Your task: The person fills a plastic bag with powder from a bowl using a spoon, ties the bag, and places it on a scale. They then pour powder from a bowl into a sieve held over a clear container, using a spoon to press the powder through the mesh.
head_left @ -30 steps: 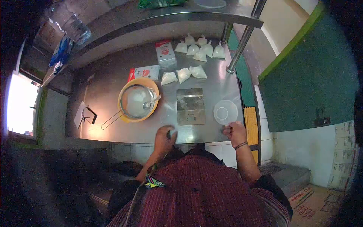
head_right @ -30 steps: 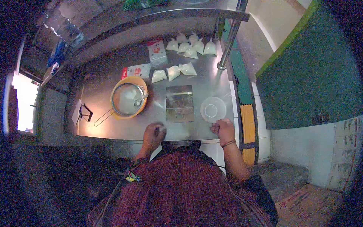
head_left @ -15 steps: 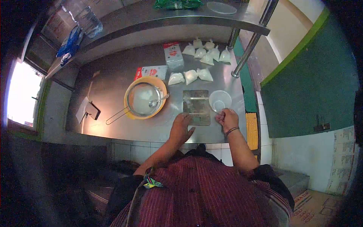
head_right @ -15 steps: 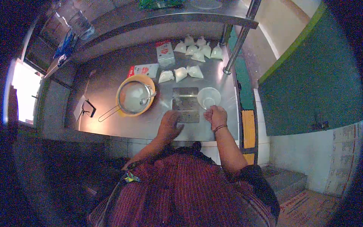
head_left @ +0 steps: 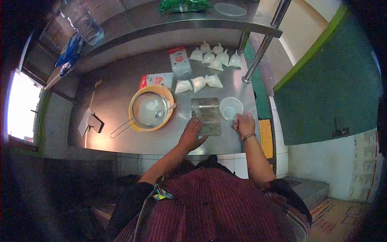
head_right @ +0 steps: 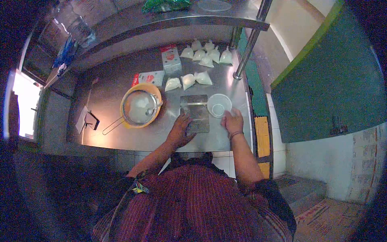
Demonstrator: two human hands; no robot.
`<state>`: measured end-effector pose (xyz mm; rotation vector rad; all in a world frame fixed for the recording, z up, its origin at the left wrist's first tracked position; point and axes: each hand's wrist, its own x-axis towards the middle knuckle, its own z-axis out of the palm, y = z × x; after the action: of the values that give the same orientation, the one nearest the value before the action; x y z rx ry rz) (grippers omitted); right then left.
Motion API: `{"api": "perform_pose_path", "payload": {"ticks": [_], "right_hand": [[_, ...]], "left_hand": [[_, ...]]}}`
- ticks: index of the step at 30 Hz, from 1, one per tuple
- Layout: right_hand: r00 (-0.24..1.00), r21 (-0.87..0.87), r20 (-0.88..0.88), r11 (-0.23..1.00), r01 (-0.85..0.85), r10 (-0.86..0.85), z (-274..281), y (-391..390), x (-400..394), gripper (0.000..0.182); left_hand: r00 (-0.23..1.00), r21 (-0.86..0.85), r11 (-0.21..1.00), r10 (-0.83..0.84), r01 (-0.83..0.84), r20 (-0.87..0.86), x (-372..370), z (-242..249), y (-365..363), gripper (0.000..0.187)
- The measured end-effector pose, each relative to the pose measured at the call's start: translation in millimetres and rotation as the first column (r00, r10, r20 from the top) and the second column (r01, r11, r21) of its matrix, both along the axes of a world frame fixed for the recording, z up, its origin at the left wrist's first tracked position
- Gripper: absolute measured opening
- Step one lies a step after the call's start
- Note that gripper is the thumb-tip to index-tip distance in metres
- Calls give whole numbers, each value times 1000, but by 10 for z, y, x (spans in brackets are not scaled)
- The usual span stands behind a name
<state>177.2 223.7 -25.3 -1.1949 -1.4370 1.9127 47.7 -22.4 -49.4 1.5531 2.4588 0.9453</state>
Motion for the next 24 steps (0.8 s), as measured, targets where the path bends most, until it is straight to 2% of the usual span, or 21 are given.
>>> {"api": "perform_pose_path", "payload": {"ticks": [1, 2, 4, 5, 7, 8, 10, 11, 13, 14, 16, 18, 20, 22, 23, 24], "right_hand": [[997, 58, 14, 995, -78, 77, 11, 46, -32, 36], [997, 59, 10, 995, -79, 79, 22, 88, -69, 36], [979, 242, 160, 956, -163, 126, 15, 141, -165, 42], [978, 241, 157, 956, -170, 134, -79, 157, -223, 42], [963, 527, 227, 814, -245, 142, -248, 155, -328, 43], [962, 525, 227, 814, -249, 148, -124, 65, -378, 43], [922, 336, 278, 871, -357, 271, 83, -153, -478, 40], [920, 336, 279, 870, -362, 275, -64, -159, -528, 40], [901, 502, 329, 756, -420, 282, -236, -229, -651, 39], [899, 500, 330, 754, -426, 289, -244, -241, -650, 39], [910, 342, 248, 849, -404, 333, -225, -262, -590, 42], [909, 366, 266, 839, -404, 321, -161, -251, -425, 45], [908, 391, 284, 828, -402, 308, -145, -314, -248, 47], [847, 423, 408, 752, -505, 340, -144, -449, -64, 60], [846, 420, 411, 753, -506, 339, -177, -520, 1, 60], [854, 681, 391, 516, -519, 343, -218, -603, 47, 66]], "left_hand": [[1000, -30, 999, 15, -15, 3, 3, 18, -1, 72], [999, -59, 998, 33, -33, 6, 7, 36, -3, 68], [998, -31, 997, 64, -64, -2, 56, 49, -45, 72], [996, -4, 996, 92, -92, -5, 73, 60, -64, 76], [993, 13, 993, 121, -121, -6, 98, 119, -95, 75], [990, 31, 990, 141, -141, -4, 116, 146, -109, 75], [980, 4, 980, 198, -198, -13, 164, 177, -118, 76], [968, -19, 968, 251, -251, -24, 186, 202, -113, 77], [959, -31, 959, 282, -283, -24, 224, 246, -122, 73], [951, -44, 950, 308, -309, -24, 241, 265, -136, 69], [947, -73, 945, 320, -319, -9, 238, 254, -149, 68], [944, -103, 939, 330, -327, 9, 230, 177, -159, 67], [909, -106, 904, 406, -414, -90, 188, -46, -163, 58], [903, -84, 901, 420, -426, -87, 159, -100, -199, 54], [899, -61, 899, 429, -435, -88, 156, -73, -194, 49], [900, -63, 899, 428, -433, -85, 170, -51, -177, 49]]}}
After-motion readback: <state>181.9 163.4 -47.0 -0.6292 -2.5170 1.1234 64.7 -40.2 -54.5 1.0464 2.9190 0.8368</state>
